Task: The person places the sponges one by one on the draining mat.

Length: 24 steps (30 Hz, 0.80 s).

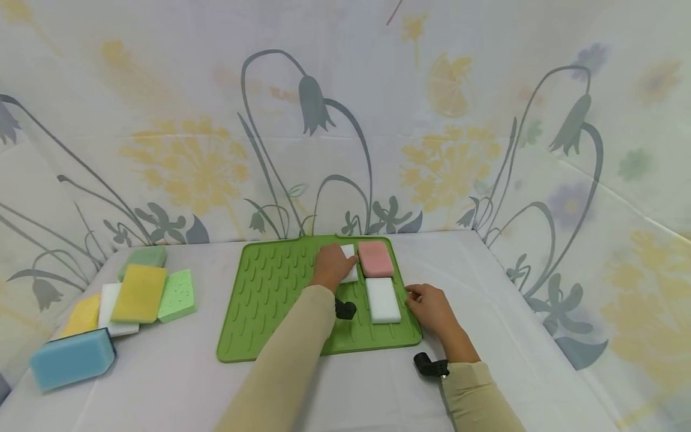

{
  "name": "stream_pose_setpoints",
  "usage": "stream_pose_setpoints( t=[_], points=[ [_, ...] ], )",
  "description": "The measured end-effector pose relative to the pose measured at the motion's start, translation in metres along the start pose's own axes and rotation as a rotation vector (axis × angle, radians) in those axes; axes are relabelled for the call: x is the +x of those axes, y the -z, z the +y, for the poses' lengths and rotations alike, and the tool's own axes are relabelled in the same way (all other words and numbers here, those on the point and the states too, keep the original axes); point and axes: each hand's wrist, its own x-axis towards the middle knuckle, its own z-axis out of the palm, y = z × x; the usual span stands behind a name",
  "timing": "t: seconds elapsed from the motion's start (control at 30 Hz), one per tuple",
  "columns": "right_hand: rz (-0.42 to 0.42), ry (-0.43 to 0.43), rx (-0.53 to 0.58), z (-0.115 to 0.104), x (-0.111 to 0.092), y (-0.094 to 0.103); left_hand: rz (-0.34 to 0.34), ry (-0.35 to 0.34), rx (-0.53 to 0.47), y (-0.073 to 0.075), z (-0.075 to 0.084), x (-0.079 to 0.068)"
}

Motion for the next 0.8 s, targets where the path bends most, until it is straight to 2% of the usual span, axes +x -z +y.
stream_pose_setpoints(
  t=[0.33, 0.6, 0.8],
  points=[
    [0.000, 0.002, 0.004, 0.0013, 0.0008, -0.0018, 0.010, -0.012, 0.090, -0.0023, 0.0012, -0.0008],
    [0.001, 0.007, 0.001, -0.0002, 0.0005, -0.0007, 0.029, -0.018, 0.047, -0.0048, 0.0000, 0.0000],
    [-0.006, -0.001, 0.002, -0.0026, -0.0023, 0.0008, 0.021, -0.013, 0.081, -0.0059, -0.0006, 0.0008]
  ],
)
